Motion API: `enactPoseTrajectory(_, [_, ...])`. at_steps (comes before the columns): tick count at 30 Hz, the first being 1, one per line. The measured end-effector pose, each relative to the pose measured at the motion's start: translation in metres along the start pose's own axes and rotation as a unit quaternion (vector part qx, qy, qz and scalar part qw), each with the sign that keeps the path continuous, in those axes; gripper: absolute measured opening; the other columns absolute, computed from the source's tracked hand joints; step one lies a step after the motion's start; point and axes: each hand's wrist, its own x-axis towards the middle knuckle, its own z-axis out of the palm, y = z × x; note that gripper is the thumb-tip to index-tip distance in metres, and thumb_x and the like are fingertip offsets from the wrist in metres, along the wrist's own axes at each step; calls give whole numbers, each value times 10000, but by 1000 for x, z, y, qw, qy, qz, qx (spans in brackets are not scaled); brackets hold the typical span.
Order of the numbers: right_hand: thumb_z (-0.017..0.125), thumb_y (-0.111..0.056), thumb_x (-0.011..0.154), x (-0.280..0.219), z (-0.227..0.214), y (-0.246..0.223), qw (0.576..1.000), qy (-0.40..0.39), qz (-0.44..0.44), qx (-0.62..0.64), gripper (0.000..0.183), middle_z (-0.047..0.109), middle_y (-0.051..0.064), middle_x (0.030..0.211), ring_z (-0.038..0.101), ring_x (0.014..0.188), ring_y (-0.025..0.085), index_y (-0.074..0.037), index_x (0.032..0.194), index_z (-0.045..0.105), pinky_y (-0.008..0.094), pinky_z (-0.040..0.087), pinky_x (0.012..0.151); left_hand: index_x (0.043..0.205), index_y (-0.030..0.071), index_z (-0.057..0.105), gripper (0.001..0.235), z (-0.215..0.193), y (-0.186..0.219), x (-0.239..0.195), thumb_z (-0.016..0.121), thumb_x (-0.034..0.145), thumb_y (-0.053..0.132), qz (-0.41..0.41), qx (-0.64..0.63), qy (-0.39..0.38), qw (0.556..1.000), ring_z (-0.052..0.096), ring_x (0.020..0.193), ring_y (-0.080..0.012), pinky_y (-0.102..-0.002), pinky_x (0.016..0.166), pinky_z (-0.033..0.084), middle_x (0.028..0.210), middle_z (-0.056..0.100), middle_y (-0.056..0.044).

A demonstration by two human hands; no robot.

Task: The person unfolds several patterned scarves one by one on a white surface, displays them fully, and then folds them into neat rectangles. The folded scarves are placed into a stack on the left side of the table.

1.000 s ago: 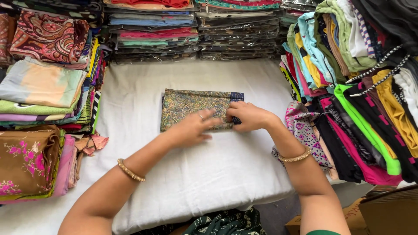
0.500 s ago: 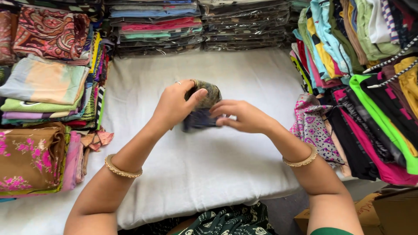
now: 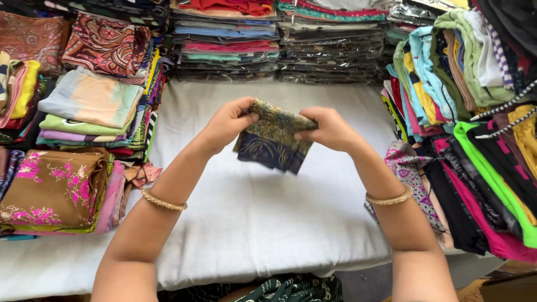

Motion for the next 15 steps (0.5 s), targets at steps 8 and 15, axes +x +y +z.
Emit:
enactPoseTrajectory(8, [724, 3, 898, 7, 59, 45, 894, 255, -185, -319, 121, 595, 84, 898, 592, 908, 274, -69, 941, 636, 423, 438, 867, 1101, 16, 744, 410, -44, -10, -1, 463, 832, -115, 58, 110, 49, 991, 640, 1180, -157, -270, 1019, 471, 1267, 724, -71])
enactPoseTrajectory(15, [670, -9, 715, -13, 51, 16, 955, -58, -133, -259, 384, 645, 113, 1011, 603, 988, 327, -73, 1094, 662, 435, 454, 866, 1136, 63, 738, 326, -7, -19, 11, 500, 922, 5, 3, 273, 67, 960, 697, 1188, -258, -334, 1050, 501, 1267, 742, -105])
